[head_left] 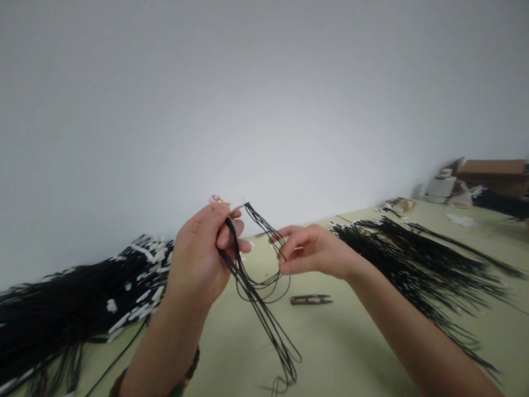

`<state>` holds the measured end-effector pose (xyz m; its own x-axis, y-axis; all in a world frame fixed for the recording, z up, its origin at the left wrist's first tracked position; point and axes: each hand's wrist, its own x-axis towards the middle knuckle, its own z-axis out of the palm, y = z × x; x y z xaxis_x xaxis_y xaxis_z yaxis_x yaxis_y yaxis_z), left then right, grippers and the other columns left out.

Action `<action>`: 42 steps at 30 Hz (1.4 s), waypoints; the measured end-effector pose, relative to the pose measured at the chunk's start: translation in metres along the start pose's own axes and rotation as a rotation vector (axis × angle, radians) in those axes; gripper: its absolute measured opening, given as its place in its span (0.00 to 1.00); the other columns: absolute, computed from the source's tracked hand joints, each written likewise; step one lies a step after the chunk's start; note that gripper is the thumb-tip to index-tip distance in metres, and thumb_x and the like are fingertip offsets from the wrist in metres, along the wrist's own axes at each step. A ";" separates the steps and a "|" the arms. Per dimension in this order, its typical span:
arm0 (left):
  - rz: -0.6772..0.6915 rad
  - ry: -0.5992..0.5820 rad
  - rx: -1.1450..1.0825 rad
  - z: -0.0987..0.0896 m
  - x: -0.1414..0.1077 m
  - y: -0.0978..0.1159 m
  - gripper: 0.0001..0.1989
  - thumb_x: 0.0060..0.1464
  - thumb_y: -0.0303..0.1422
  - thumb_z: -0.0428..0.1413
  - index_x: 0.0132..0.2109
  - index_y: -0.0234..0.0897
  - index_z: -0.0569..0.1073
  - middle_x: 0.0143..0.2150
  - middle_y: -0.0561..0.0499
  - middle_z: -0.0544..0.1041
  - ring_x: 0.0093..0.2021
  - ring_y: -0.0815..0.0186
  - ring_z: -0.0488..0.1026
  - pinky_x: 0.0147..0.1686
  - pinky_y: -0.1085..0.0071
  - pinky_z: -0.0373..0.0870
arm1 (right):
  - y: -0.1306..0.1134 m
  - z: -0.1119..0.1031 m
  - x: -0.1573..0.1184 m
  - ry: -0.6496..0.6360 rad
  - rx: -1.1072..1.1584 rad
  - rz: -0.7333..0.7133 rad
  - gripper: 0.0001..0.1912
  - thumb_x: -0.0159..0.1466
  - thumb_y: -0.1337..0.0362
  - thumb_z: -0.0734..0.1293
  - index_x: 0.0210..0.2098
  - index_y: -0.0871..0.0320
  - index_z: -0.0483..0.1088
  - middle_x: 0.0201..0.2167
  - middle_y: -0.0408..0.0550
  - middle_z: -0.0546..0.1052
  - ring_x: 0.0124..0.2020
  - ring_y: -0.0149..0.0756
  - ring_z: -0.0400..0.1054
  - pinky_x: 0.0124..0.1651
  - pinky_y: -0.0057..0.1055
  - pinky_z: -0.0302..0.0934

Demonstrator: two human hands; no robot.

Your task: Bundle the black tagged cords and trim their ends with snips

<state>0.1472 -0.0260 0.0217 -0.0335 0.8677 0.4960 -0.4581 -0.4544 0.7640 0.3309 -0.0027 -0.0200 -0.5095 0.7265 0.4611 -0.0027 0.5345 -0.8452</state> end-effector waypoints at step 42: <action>-0.139 -0.300 0.108 -0.014 0.011 -0.034 0.07 0.54 0.34 0.53 0.31 0.35 0.69 0.13 0.61 0.63 0.14 0.77 0.59 0.23 0.77 0.69 | -0.007 0.032 -0.004 0.113 -0.137 0.059 0.10 0.54 0.60 0.71 0.26 0.63 0.73 0.19 0.43 0.70 0.19 0.21 0.56 0.21 0.21 0.51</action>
<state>0.1497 0.0014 -0.0045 0.2930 0.8320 0.4711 -0.3431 -0.3684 0.8640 0.3053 -0.0231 -0.0251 -0.4052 0.7983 0.4456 0.1454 0.5375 -0.8307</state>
